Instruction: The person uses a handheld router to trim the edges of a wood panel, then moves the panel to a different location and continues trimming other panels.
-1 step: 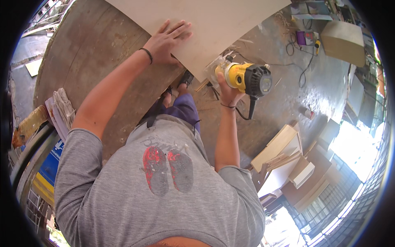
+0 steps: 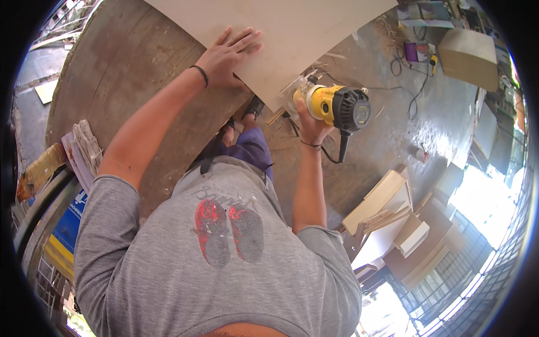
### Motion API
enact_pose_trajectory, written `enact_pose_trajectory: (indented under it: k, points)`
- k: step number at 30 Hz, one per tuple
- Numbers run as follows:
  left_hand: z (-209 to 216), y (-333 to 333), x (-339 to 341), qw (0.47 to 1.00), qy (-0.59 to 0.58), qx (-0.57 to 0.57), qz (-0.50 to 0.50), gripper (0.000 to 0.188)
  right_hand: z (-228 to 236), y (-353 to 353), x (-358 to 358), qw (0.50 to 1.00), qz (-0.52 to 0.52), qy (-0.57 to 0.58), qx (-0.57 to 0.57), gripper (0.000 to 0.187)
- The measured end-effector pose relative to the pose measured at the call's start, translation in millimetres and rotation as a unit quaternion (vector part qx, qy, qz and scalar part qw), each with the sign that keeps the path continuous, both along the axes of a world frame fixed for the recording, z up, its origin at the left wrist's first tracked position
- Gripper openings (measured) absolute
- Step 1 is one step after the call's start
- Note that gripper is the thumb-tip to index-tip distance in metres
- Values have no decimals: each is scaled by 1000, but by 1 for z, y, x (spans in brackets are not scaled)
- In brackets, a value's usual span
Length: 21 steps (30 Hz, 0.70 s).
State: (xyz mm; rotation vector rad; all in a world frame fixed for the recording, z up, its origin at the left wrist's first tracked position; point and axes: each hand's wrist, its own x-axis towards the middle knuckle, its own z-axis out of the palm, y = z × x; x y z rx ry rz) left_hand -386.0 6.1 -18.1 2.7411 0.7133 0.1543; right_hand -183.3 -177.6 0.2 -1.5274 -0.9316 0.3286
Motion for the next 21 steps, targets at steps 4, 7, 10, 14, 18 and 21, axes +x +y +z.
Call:
enact_pose_trajectory:
  k: [4,7,10,14,18,21]
  points:
    - [-1,1,-1,1000,-21,-10,2,99,-12,-2,0,1000,-18,16,11,78]
    - [0,0,-4,1000,-13,-4,0,99,-21,-7,1,999,-27,27,17,81]
    - [2,-1,-1,1000,-1,-8,3,98,-22,-6,1,997,-25,35,57,84]
    - [-1,-1,-1,1000,-8,-3,0,98,-8,3,-2,997,-44,-12,55,71]
    - [-5,-2,-3,1000,-7,1,4,97,-4,6,2,999,-25,-3,43,71]
    - [-5,-2,-1,1000,-7,7,6,97,-8,5,9,998,-21,5,53,72]
